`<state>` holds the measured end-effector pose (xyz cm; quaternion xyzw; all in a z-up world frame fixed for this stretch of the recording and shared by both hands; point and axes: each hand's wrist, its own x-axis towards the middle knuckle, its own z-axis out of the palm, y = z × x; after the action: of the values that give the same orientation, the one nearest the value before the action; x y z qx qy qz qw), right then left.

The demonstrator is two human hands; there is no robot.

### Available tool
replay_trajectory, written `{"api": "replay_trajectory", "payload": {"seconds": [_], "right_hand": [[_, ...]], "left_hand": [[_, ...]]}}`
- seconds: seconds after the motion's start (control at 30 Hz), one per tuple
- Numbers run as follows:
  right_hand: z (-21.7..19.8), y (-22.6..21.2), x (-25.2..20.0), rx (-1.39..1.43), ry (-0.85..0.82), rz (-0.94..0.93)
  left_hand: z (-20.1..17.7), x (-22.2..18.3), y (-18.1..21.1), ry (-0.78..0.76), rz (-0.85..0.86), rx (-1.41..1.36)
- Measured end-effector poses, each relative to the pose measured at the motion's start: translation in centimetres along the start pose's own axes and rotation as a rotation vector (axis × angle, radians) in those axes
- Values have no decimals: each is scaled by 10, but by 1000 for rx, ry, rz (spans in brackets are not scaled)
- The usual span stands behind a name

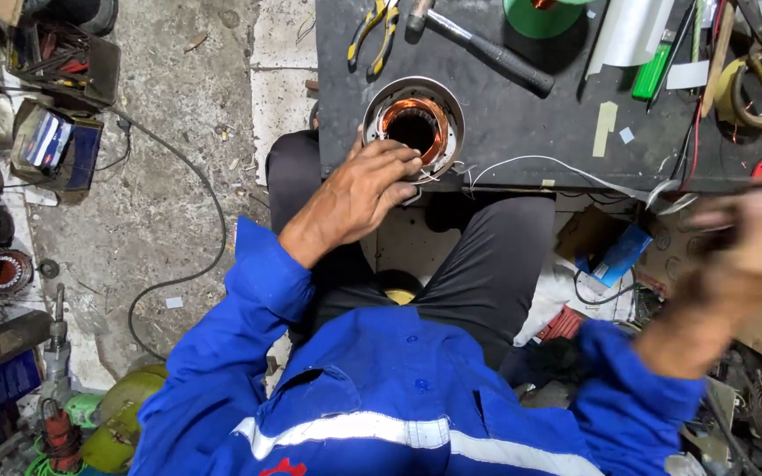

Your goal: Repairing an electric motor stator by seating copper windings with a hammer and punch, then securing them with string.

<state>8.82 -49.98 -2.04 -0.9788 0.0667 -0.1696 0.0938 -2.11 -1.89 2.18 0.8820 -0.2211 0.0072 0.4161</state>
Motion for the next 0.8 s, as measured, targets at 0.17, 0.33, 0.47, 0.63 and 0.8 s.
{"api": "replay_trajectory", "payload": {"seconds": [0.17,0.33,0.47,0.63,0.8], "right_hand": [[-72,-208,-111,878,-476,39],[-57,-282,-131,934,-662,-28],[-62,-290,-135,916,-641,-143],[-49,-260,-151,876,-375,-341],[-48,-249,-138,991,-201,-558]], "left_hand": [[5,-3,-9,11,0,18],[11,-6,-8,50,-34,-2],[15,-2,-6,108,-51,-13],[13,-1,-3,111,-79,-22],[11,1,-2,103,-79,-34]]}}
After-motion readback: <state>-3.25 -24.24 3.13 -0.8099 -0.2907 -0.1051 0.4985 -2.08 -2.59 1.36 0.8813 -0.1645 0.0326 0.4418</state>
